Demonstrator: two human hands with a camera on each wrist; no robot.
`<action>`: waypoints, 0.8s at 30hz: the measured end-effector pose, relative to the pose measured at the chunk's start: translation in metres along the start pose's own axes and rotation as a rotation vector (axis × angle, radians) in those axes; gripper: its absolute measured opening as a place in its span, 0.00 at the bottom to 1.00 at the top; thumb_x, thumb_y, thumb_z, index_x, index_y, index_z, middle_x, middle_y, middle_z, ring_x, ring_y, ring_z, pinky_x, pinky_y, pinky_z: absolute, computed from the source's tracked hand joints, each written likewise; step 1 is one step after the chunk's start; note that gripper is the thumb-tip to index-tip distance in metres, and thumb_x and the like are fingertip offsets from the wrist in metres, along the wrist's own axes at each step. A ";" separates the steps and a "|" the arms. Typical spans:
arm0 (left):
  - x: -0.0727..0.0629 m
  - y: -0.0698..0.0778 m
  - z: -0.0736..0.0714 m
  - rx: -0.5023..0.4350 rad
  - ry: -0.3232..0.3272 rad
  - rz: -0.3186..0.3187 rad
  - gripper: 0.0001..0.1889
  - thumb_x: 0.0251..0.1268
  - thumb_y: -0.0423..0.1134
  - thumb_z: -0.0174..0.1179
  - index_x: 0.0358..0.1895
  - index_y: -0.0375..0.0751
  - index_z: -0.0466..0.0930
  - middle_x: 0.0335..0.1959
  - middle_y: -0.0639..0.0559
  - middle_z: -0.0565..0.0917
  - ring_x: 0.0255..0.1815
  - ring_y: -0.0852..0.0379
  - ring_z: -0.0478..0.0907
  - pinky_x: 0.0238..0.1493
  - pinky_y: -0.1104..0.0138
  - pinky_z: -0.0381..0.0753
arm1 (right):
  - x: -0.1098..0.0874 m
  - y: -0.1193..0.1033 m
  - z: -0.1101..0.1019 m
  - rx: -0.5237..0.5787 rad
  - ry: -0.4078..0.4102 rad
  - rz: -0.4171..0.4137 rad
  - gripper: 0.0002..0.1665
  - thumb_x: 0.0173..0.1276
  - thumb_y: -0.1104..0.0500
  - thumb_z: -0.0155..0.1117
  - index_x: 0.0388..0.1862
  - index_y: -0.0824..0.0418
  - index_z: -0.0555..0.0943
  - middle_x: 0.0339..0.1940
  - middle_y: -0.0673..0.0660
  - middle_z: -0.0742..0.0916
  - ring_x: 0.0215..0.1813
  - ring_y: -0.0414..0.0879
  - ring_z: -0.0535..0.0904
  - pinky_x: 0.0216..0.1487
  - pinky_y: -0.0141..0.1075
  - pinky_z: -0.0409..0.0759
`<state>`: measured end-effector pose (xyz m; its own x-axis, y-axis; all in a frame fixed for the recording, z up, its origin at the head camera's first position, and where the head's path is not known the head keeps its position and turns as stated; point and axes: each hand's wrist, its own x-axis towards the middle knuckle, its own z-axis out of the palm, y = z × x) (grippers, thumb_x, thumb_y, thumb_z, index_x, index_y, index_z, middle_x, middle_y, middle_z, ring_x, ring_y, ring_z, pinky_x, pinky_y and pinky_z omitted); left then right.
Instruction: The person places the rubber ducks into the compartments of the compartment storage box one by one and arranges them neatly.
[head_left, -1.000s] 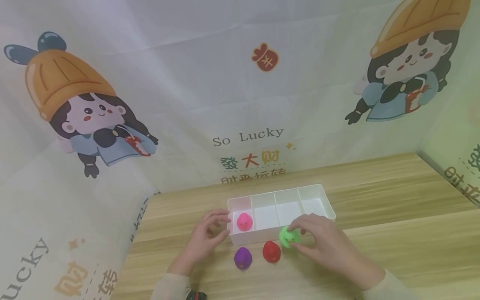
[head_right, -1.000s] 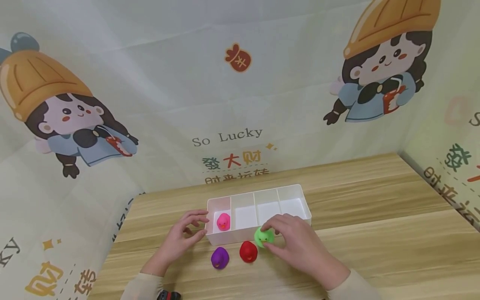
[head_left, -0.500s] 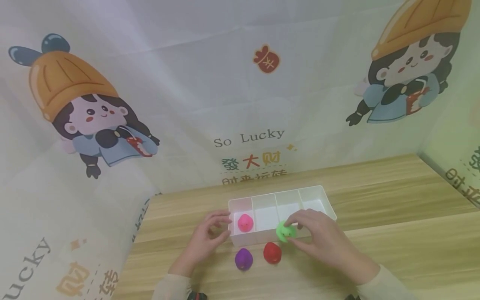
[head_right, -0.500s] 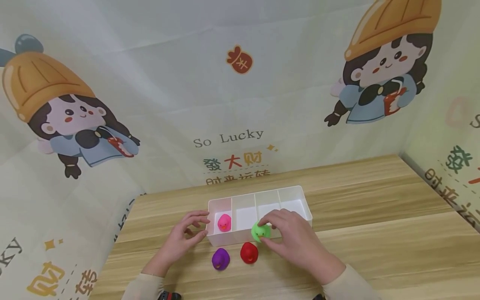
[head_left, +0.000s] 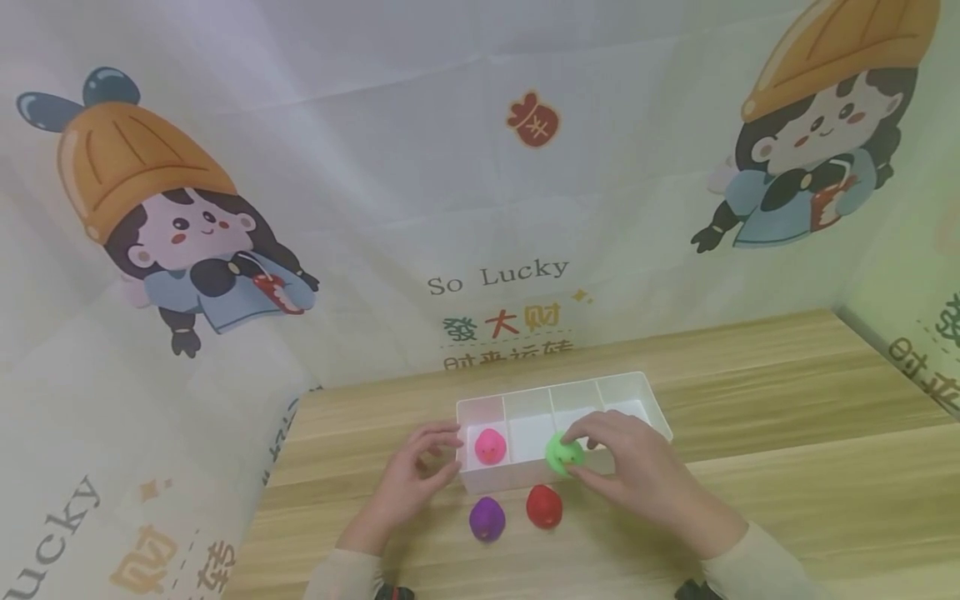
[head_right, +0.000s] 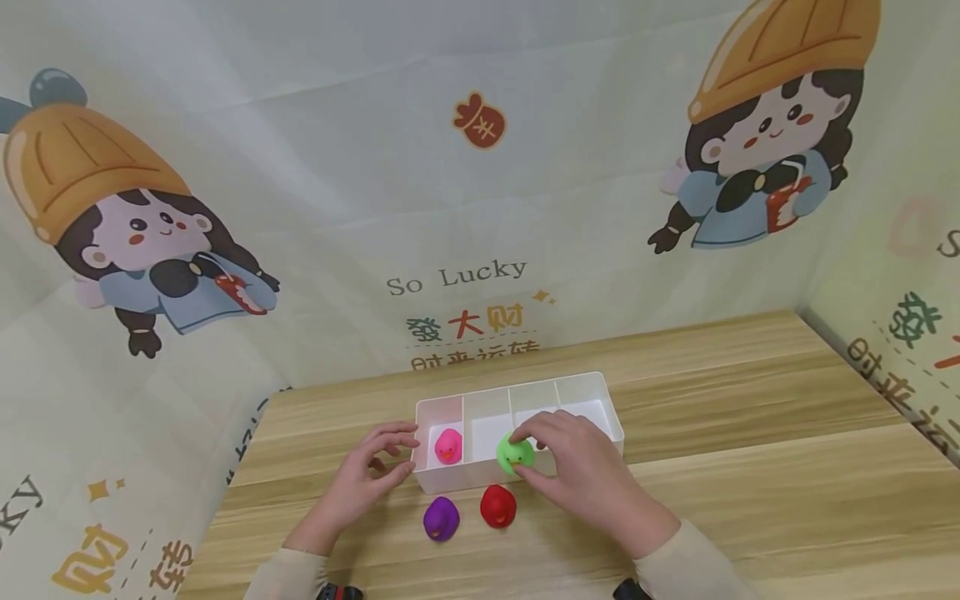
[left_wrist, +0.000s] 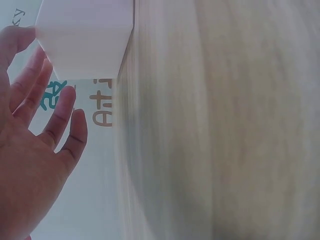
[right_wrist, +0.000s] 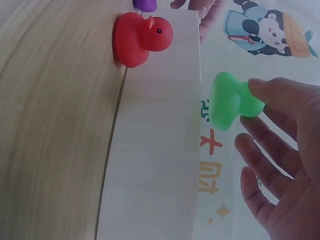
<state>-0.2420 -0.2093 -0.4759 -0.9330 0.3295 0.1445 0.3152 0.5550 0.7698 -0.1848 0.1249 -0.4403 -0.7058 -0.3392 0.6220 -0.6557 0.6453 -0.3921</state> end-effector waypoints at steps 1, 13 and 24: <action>0.000 0.000 0.000 -0.001 0.001 0.005 0.13 0.66 0.37 0.70 0.52 0.52 0.85 0.67 0.59 0.79 0.55 0.50 0.77 0.55 0.61 0.78 | 0.001 0.000 0.000 0.001 0.000 0.002 0.20 0.53 0.57 0.84 0.43 0.51 0.85 0.43 0.43 0.90 0.40 0.40 0.84 0.44 0.34 0.84; 0.001 -0.003 0.001 0.007 -0.001 0.024 0.14 0.65 0.36 0.70 0.52 0.52 0.85 0.67 0.57 0.79 0.54 0.52 0.77 0.54 0.61 0.79 | 0.009 0.004 0.011 0.013 -0.003 0.011 0.20 0.54 0.59 0.83 0.44 0.52 0.85 0.44 0.45 0.90 0.40 0.40 0.84 0.44 0.34 0.84; 0.000 -0.002 0.000 -0.014 0.009 0.026 0.14 0.65 0.36 0.70 0.52 0.51 0.85 0.67 0.55 0.79 0.54 0.50 0.77 0.53 0.59 0.79 | 0.016 0.008 0.018 -0.003 -0.036 0.039 0.19 0.56 0.56 0.82 0.46 0.51 0.85 0.46 0.46 0.90 0.41 0.41 0.83 0.45 0.35 0.83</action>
<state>-0.2425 -0.2104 -0.4775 -0.9260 0.3370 0.1705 0.3374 0.5356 0.7741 -0.2062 0.1128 -0.4456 -0.7400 -0.3378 0.5816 -0.6265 0.6607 -0.4134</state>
